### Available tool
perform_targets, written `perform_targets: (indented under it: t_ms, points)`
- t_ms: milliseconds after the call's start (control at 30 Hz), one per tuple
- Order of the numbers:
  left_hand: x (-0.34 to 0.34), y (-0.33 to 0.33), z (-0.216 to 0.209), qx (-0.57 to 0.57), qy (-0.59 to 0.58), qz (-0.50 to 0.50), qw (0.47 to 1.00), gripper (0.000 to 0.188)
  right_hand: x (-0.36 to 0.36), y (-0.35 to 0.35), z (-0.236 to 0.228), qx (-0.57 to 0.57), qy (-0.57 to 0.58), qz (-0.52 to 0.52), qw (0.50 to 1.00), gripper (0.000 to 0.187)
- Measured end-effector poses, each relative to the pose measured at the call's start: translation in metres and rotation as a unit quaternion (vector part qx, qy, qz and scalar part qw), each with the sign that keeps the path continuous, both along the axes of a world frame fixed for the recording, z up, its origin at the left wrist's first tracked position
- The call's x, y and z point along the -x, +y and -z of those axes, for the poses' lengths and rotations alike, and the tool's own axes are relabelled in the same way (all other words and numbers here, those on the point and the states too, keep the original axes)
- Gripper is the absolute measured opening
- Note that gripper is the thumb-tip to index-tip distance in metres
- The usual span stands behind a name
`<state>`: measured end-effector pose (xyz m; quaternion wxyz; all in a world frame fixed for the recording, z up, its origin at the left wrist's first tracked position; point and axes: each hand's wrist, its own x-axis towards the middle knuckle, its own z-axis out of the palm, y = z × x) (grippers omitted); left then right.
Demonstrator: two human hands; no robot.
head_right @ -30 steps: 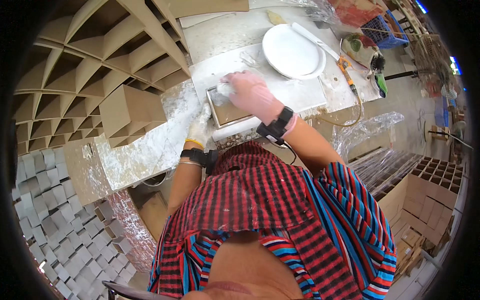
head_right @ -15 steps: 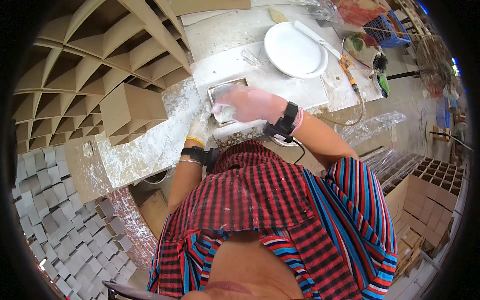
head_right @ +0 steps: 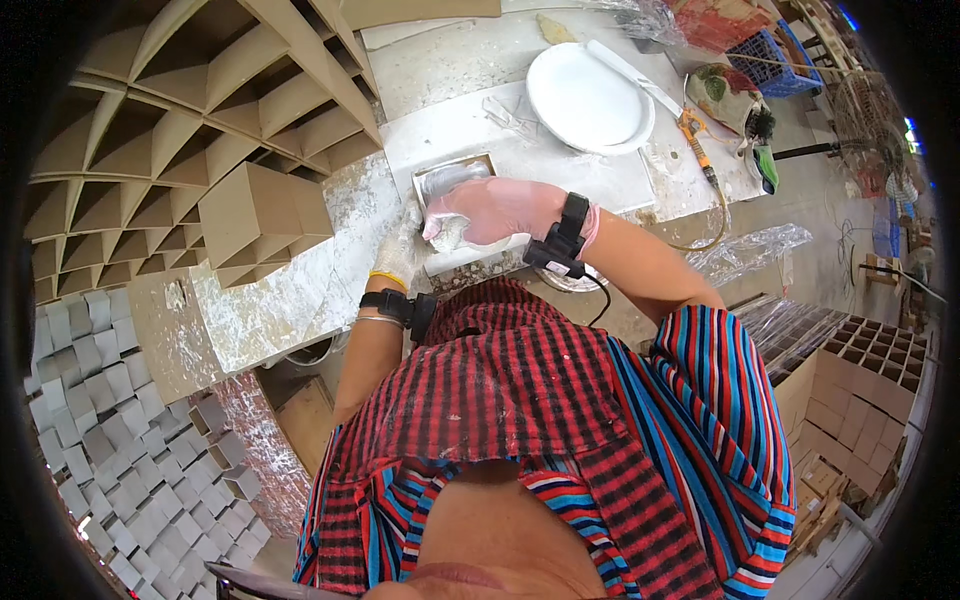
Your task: The recorder applies a white substance, likely glue or sealant, to the outer surfaces of small square boxes using a cloth and their hands.
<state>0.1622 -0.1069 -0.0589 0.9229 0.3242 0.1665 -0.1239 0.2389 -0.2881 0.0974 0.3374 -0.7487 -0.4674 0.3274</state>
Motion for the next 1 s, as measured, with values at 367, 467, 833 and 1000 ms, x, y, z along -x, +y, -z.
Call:
perform_targets:
  t_ms: [367, 467, 833, 1000]
  points:
    - [0.0, 0.001, -0.008, -0.053, 0.04, 0.005, 0.998, 0.054, -0.019, -0.028, -0.018, 0.234, -0.221, -0.045, 0.946, 0.035]
    - [0.0, -0.001, -0.017, -0.055, 0.036, 0.017, 0.998, 0.055, -0.008, -0.034, -0.012, 0.076, -0.235, 0.006, 0.969, 0.029]
    - [0.001, 0.0, -0.02, -0.068, 0.019, 0.02, 0.997, 0.062, -0.017, -0.008, -0.032, 0.284, -0.38, -0.109, 0.873, 0.02]
    - [0.0, -0.004, -0.024, -0.038, 0.022, 0.002, 0.999, 0.052, -0.006, -0.012, -0.017, 0.335, -0.327, -0.155, 0.87, 0.018]
